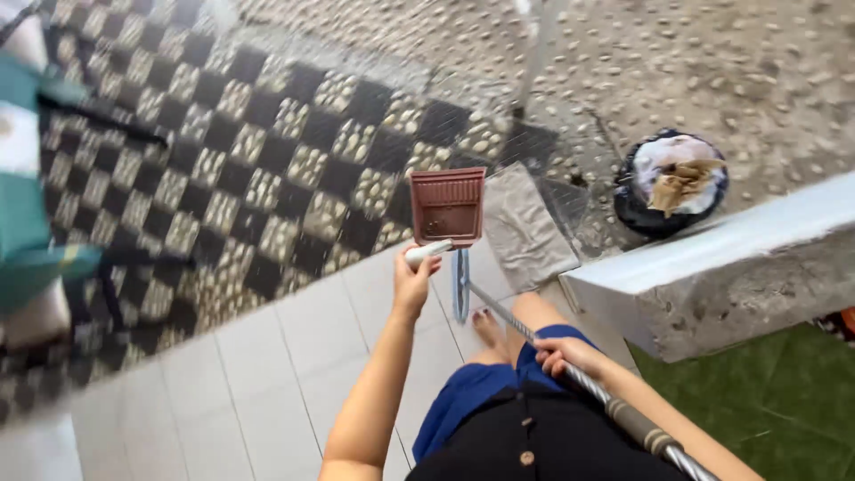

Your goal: Sweeping the floor with a broom and collecting dust with a dustpan.

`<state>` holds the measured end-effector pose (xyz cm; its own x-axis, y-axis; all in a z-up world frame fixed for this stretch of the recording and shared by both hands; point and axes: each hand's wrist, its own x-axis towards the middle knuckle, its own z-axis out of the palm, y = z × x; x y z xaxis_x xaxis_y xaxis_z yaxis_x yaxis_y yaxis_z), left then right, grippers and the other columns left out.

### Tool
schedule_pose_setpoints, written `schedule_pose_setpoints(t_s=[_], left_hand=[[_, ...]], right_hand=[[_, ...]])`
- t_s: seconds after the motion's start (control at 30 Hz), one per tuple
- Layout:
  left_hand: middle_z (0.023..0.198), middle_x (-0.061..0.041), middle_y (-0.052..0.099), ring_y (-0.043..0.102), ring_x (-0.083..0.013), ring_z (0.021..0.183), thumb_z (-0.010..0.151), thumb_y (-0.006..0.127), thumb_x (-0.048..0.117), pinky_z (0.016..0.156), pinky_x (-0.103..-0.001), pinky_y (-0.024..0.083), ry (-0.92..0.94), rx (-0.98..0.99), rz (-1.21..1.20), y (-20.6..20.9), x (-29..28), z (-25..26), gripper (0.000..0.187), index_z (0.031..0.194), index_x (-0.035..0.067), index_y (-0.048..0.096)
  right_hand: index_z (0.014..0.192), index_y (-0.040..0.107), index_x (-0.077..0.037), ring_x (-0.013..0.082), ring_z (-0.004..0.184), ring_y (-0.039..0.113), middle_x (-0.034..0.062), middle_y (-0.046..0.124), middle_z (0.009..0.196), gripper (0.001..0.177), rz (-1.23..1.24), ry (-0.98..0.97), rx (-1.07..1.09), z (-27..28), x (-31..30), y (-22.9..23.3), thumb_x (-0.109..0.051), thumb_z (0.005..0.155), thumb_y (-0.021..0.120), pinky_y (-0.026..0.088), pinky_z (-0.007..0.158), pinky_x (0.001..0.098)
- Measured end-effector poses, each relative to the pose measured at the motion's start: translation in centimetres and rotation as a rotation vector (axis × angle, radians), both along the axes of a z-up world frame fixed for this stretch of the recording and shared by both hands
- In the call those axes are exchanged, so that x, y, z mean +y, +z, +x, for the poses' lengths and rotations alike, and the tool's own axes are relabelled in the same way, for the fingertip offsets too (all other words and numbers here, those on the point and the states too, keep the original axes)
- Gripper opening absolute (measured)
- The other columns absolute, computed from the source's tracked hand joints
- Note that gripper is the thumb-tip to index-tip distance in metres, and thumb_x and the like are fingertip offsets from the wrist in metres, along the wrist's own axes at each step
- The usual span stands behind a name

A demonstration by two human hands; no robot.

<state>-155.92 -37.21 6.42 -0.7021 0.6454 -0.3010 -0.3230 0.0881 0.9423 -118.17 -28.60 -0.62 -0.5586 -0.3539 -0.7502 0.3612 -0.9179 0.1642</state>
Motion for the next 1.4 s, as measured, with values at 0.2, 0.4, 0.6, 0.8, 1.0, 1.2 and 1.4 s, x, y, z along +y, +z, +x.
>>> schedule_pose_setpoints(t_s=[0.2, 0.4, 0.6, 0.8, 1.0, 1.2, 1.4], left_hand=[[0.093, -0.017, 0.075, 0.074, -0.0277, 0.082, 0.084, 0.083, 0.023, 0.073, -0.039, 0.057, -0.368, 0.583, -0.364, -3.0, 17.3, 2.5, 0.046, 0.115, 0.003, 0.055], [0.092, -0.027, 0.071, 0.069, -0.0466, 0.09, 0.078, 0.087, 0.039, 0.075, -0.052, 0.054, -0.818, 1.005, -0.507, -7.9, 29.0, 7.6, 0.057, 0.102, -0.001, 0.054], [0.091, -0.025, 0.072, 0.072, -0.0438, 0.089, 0.079, 0.082, 0.044, 0.077, -0.051, 0.057, -1.036, 0.961, -0.551, -13.9, 36.5, 15.1, 0.06, 0.105, -0.001, 0.053], [0.096, -0.024, 0.074, 0.072, -0.0404, 0.092, 0.08, 0.081, 0.054, 0.079, -0.048, 0.057, -1.238, 0.913, -0.664, -17.0, 37.8, 24.0, 0.071, 0.109, -0.002, 0.05], [0.113, -0.026, 0.069, 0.072, -0.0366, 0.101, 0.084, 0.075, 0.062, 0.078, -0.044, 0.061, -1.447, 0.852, -0.722, -22.8, 35.9, 28.7, 0.099, 0.137, -0.014, 0.039], [0.099, -0.022, 0.085, 0.081, -0.0337, 0.086, 0.104, 0.042, 0.066, 0.075, -0.036, 0.06, -2.043, 0.474, -0.702, -24.9, 35.7, 26.7, 0.084, 0.108, -0.011, 0.075], [0.127, -0.013, 0.071, 0.065, -0.0278, 0.12, 0.098, 0.056, 0.056, 0.102, -0.045, 0.049, -2.431, -0.117, -0.297, -4.7, 40.6, 15.1, 0.064, 0.135, 0.003, 0.063]], right_hand=[[0.08, 0.047, -0.005, -0.0003, 0.047, 0.039, -0.0032, 0.045, 0.068, 0.031, -0.081, -0.197, 0.015, -3.7, 1.8, -0.5, -0.023, 0.103, 0.059, 0.031, 0.039, 0.0157], [0.085, 0.048, -0.007, 0.0006, 0.049, 0.039, -0.0054, 0.044, 0.068, 0.029, -0.308, -0.387, 0.151, -5.5, 2.7, -7.5, -0.025, 0.107, 0.051, 0.033, 0.043, 0.0169], [0.095, 0.046, -0.012, 0.0003, 0.051, 0.039, -0.0011, 0.049, 0.077, 0.013, -0.068, -0.512, 0.166, -7.2, 5.8, -2.3, -0.021, 0.103, 0.051, 0.03, 0.042, 0.0161], [0.107, 0.047, -0.015, -0.0003, 0.053, 0.035, -0.0023, 0.048, 0.08, 0.009, -0.02, -0.69, 0.185, -7.2, 6.9, 1.1, -0.019, 0.103, 0.054, 0.03, 0.043, 0.0147], [0.11, 0.049, -0.014, 0.0001, 0.052, 0.035, -0.0033, 0.048, 0.078, 0.012, 0.013, -0.837, 0.087, -7.9, 9.1, 5.7, -0.02, 0.1, 0.055, 0.03, 0.043, 0.0153], [0.095, 0.051, -0.007, 0.0016, 0.052, 0.039, -0.0017, 0.046, 0.075, 0.015, -0.046, -1.017, 0.009, -9.5, 7.5, -2.5, -0.019, 0.103, 0.055, 0.034, 0.044, 0.0181], [0.086, 0.05, -0.007, 0.0014, 0.055, 0.042, -0.0015, 0.047, 0.07, 0.026, -0.373, -1.268, 0.142, -10.7, 13.2, -9.2, -0.03, 0.098, 0.051, 0.036, 0.045, 0.0126]])
